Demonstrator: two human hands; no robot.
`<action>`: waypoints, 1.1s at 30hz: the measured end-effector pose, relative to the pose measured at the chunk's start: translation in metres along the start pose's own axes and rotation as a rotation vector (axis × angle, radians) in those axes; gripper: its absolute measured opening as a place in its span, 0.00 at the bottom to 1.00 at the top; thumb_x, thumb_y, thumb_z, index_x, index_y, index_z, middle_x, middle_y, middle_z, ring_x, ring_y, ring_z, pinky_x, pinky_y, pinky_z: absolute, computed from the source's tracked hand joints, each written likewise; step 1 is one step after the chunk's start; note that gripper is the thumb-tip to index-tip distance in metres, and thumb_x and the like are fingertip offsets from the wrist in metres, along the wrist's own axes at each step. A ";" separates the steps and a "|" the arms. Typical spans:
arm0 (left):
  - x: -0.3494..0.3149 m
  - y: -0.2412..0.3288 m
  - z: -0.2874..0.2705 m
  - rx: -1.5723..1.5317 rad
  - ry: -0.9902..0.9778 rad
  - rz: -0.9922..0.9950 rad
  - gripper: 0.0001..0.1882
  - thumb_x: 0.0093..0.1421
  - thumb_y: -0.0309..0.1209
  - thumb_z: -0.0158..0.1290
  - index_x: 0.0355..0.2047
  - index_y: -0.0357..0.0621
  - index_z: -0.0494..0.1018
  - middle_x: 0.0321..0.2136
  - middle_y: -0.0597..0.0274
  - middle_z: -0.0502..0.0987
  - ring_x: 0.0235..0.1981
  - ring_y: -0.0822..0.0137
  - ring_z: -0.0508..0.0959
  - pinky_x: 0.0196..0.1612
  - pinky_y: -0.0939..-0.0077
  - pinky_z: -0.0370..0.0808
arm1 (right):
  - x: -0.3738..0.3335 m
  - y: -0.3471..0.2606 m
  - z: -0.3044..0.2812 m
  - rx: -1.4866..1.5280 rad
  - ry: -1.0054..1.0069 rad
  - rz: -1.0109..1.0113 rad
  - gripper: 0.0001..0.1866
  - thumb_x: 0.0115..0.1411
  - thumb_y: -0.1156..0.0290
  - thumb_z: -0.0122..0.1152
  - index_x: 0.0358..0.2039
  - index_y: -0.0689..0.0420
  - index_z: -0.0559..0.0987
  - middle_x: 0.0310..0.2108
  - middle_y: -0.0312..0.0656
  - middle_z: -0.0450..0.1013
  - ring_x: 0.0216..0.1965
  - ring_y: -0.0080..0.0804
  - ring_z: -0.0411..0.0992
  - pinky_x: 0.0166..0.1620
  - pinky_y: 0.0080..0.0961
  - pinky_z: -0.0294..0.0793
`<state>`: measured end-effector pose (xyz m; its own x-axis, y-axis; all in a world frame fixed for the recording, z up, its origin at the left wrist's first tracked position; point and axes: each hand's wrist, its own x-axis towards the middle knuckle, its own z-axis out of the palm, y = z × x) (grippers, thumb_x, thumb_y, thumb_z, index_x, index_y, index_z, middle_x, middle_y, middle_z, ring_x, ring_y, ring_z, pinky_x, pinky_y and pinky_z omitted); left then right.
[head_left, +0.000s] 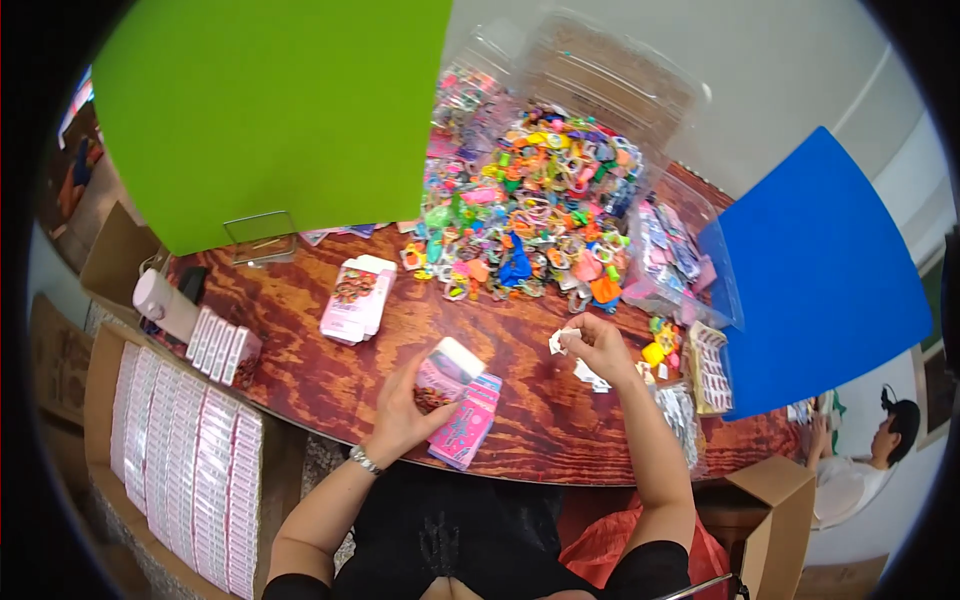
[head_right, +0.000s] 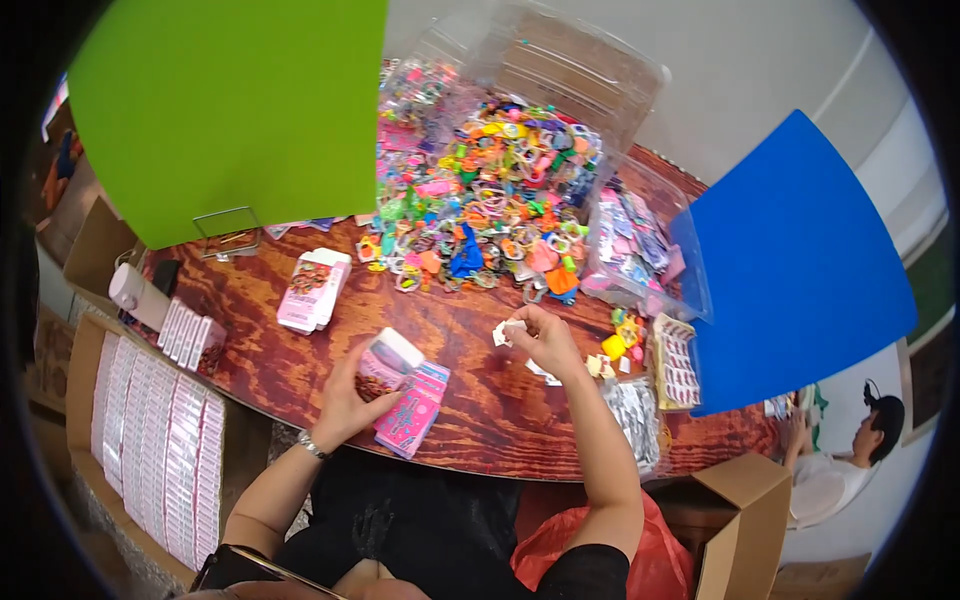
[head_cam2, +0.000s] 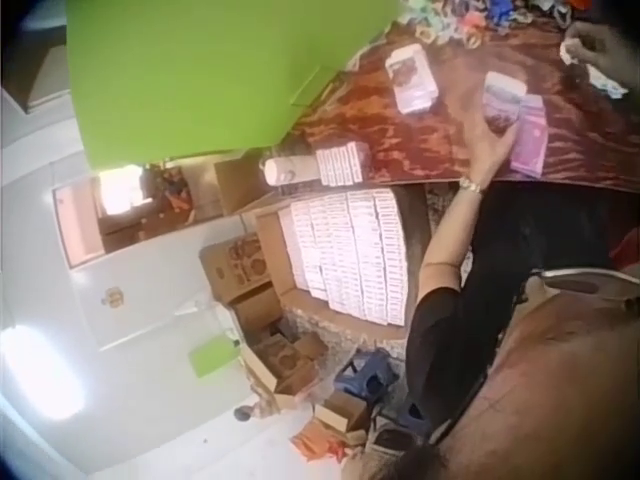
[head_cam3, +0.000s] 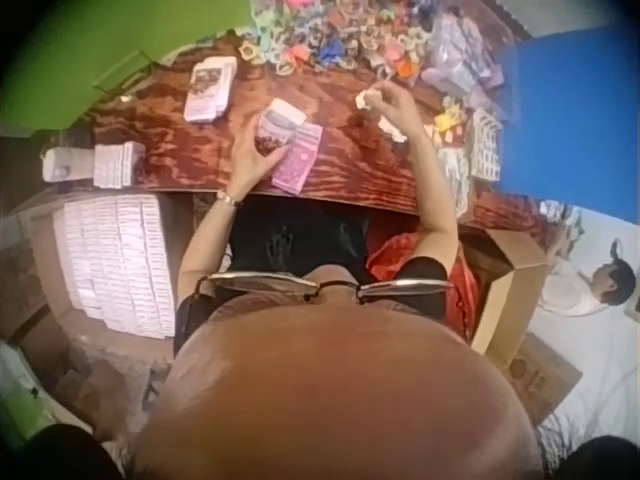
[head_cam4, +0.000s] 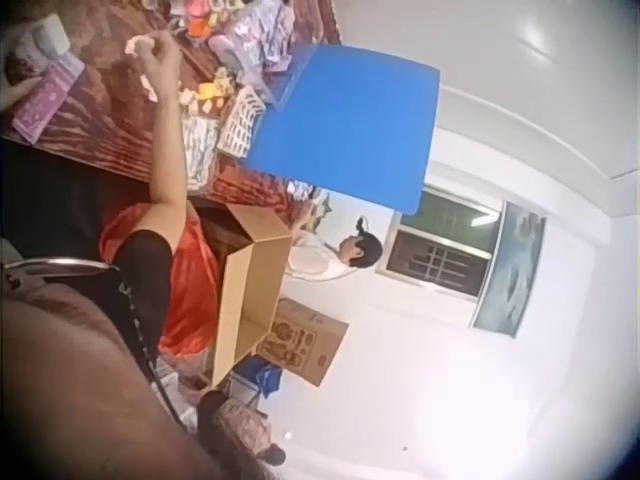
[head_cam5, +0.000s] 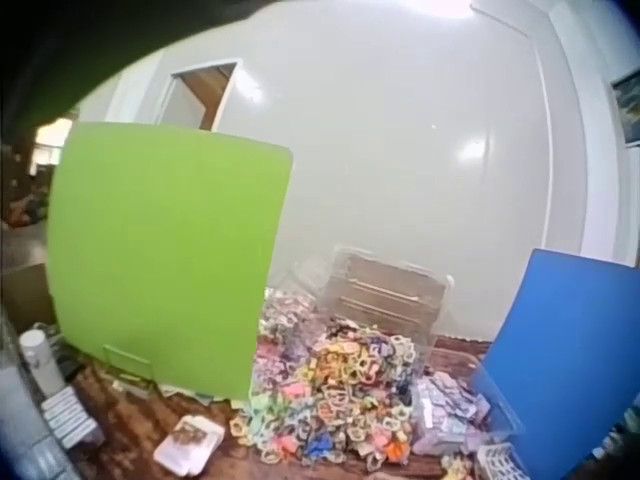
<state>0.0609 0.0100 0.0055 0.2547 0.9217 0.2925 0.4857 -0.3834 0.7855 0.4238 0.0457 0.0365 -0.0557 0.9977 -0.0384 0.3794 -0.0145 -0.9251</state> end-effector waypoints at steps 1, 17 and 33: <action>0.001 0.001 0.002 -0.007 0.012 0.022 0.46 0.47 0.40 0.73 0.64 0.42 0.65 0.55 0.45 0.75 0.56 0.49 0.76 0.59 0.58 0.73 | 0.003 -0.011 0.015 0.013 -0.023 -0.009 0.10 0.64 0.71 0.66 0.43 0.60 0.79 0.33 0.33 0.80 0.32 0.18 0.77 0.37 0.19 0.76; 0.002 -0.002 0.010 0.052 0.150 0.150 0.44 0.50 0.39 0.70 0.64 0.39 0.64 0.52 0.44 0.75 0.51 0.45 0.76 0.54 0.56 0.74 | -0.003 -0.106 0.129 -0.418 -0.143 -0.469 0.17 0.58 0.74 0.70 0.48 0.58 0.78 0.35 0.43 0.80 0.32 0.30 0.80 0.35 0.26 0.80; -0.001 0.001 -0.002 -0.012 0.152 0.156 0.47 0.49 0.36 0.71 0.66 0.37 0.61 0.52 0.44 0.74 0.53 0.46 0.75 0.56 0.57 0.73 | -0.019 -0.112 0.142 -0.677 -0.012 -0.779 0.14 0.55 0.78 0.68 0.42 0.54 0.83 0.34 0.39 0.76 0.41 0.37 0.77 0.38 0.32 0.79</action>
<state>0.0598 0.0089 0.0073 0.1966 0.8497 0.4892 0.4403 -0.5223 0.7303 0.2509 0.0194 0.0867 -0.5170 0.7133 0.4732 0.6742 0.6799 -0.2884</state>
